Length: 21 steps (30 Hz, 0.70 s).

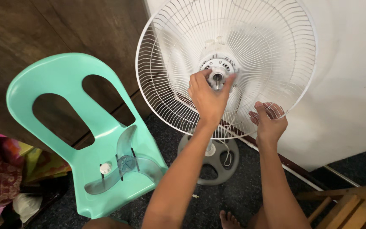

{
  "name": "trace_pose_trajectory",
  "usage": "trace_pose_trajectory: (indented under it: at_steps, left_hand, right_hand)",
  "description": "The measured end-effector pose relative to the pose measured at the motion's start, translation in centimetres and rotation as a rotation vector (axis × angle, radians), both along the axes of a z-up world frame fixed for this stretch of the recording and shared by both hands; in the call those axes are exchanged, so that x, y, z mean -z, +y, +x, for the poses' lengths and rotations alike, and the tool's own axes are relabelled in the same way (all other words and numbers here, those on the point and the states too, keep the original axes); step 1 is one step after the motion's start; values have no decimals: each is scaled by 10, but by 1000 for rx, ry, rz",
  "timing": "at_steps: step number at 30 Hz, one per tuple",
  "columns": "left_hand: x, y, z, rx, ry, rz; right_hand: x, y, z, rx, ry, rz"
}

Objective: The person assembles a standing fan by attaching the front grill, securing the fan blades to the motor hub, and tightening the central cap. The person then places the rear grill over the assembly to complete the task.

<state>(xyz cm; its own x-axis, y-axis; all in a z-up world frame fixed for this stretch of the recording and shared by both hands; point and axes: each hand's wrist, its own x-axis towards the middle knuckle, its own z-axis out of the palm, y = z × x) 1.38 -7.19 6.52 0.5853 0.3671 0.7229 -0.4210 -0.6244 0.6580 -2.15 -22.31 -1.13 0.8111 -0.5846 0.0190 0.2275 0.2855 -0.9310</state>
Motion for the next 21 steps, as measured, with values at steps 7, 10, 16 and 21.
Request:
trace_pose_trajectory:
  at_steps: [7, 10, 16, 21]
  left_hand:
    - [11, 12, 11, 188, -75, 186]
    - [3, 40, 18, 318, -94, 483]
    - [-23, 74, 26, 462, -112, 902]
    - [-21, 62, 5, 326, -29, 491]
  right_hand:
    - [0, 0, 0, -14, 4, 6]
    - [1, 0, 3, -18, -16, 20]
    - [5, -2, 0, -32, -64, -8]
    - [3, 0, -3, -24, -75, -8]
